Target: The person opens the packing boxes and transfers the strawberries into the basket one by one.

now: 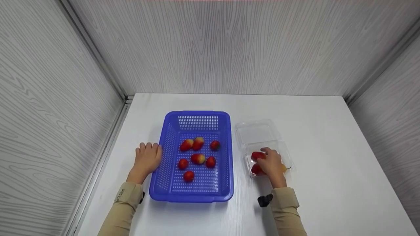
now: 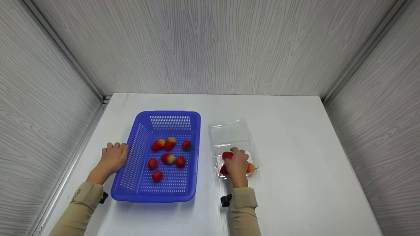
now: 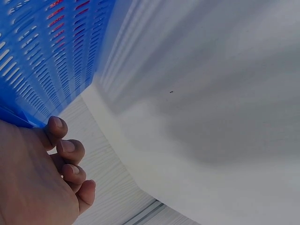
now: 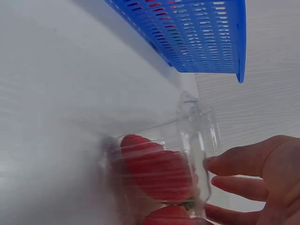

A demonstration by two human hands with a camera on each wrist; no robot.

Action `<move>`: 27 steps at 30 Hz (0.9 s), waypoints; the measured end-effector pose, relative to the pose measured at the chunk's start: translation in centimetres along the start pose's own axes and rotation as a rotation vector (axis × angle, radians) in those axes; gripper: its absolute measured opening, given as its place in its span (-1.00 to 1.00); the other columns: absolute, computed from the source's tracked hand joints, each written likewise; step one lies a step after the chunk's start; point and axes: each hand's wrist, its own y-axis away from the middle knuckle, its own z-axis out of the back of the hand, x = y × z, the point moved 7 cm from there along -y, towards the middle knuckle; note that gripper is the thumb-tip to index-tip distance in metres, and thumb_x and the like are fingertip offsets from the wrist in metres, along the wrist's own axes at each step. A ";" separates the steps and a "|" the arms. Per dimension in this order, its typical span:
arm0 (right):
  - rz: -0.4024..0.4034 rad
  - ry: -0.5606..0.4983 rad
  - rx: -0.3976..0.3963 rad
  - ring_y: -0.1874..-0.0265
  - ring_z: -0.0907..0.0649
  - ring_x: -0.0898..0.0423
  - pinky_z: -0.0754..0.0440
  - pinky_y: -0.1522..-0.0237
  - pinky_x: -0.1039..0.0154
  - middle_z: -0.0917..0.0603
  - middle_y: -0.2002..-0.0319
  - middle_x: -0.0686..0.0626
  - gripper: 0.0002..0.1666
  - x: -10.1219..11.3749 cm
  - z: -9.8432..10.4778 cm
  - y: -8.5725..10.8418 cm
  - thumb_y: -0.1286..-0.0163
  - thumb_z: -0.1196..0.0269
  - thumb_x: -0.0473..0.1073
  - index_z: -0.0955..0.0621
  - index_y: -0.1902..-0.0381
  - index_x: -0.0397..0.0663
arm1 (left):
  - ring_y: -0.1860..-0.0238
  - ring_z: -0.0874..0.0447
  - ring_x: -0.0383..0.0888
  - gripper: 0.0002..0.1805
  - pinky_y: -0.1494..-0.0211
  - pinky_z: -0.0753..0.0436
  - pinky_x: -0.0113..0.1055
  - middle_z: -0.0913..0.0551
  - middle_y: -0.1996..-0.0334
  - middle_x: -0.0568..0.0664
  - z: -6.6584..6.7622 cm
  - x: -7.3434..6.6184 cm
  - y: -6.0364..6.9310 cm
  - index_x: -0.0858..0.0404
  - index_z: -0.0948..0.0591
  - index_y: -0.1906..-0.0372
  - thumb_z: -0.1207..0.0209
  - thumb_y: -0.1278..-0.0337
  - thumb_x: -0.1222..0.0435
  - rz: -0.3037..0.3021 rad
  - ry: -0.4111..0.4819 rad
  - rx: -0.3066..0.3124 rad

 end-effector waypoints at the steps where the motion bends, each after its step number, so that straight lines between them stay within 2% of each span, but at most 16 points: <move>1: -0.001 0.008 -0.004 -0.13 -0.45 -0.25 -0.50 -0.12 -0.15 -0.47 -0.17 -0.34 -0.39 -0.1 -0.1 -0.1 -0.24 -0.27 -0.23 -0.47 -0.26 -0.24 | 0.16 -0.30 0.25 -0.57 0.09 -0.23 0.12 -0.43 0.32 0.26 0.0 0.0 0.0 0.41 -0.47 0.23 0.26 -0.52 0.15 0.001 -0.001 -0.003; 5: 0.007 0.024 -0.017 -0.08 -0.50 -0.26 -0.49 -0.14 -0.13 -0.50 -0.11 -0.38 -0.41 -0.5 -0.6 -0.4 -0.23 -0.27 -0.29 -0.48 -0.23 -0.33 | 0.19 -0.30 0.22 -0.59 0.12 -0.23 0.09 -0.43 0.35 0.23 0.0 0.1 0.0 0.39 -0.46 0.26 0.25 -0.52 0.15 0.004 -0.010 -0.013; 13: 0.029 -0.015 -0.018 -0.03 -0.48 -0.26 -0.48 -0.14 -0.11 -0.47 -0.05 -0.39 -0.43 -1.1 -1.3 -1.2 -0.16 -0.28 -0.40 -0.49 -0.17 -0.43 | 0.20 -0.30 0.22 -0.60 0.14 -0.23 0.08 -0.42 0.37 0.22 0.2 0.0 -0.1 0.39 -0.45 0.29 0.23 -0.52 0.16 -0.003 -0.013 -0.017; 19: 0.037 -0.007 -0.062 -0.02 -0.49 -0.24 -0.47 -0.14 -0.12 -0.50 -0.03 -0.37 -0.45 -1.4 -1.1 -1.3 -0.19 -0.27 -0.35 -0.51 -0.16 -0.41 | 0.21 -0.31 0.23 -0.63 0.16 -0.24 0.08 -0.43 0.37 0.24 0.2 0.0 0.0 0.39 -0.40 0.32 0.20 -0.51 0.18 -0.010 -0.014 -0.042; 27: -0.029 0.008 -0.073 -0.07 -0.49 -0.22 -0.48 -0.09 -0.15 -0.49 -0.10 -0.31 -0.37 -0.9 -0.1 -0.6 -0.26 -0.32 -0.15 -0.47 -0.25 -0.28 | 0.19 -0.30 0.25 -0.66 0.13 -0.24 0.11 -0.41 0.34 0.27 0.1 0.0 -0.1 0.39 -0.35 0.24 0.23 -0.51 0.17 -0.013 -0.007 -0.040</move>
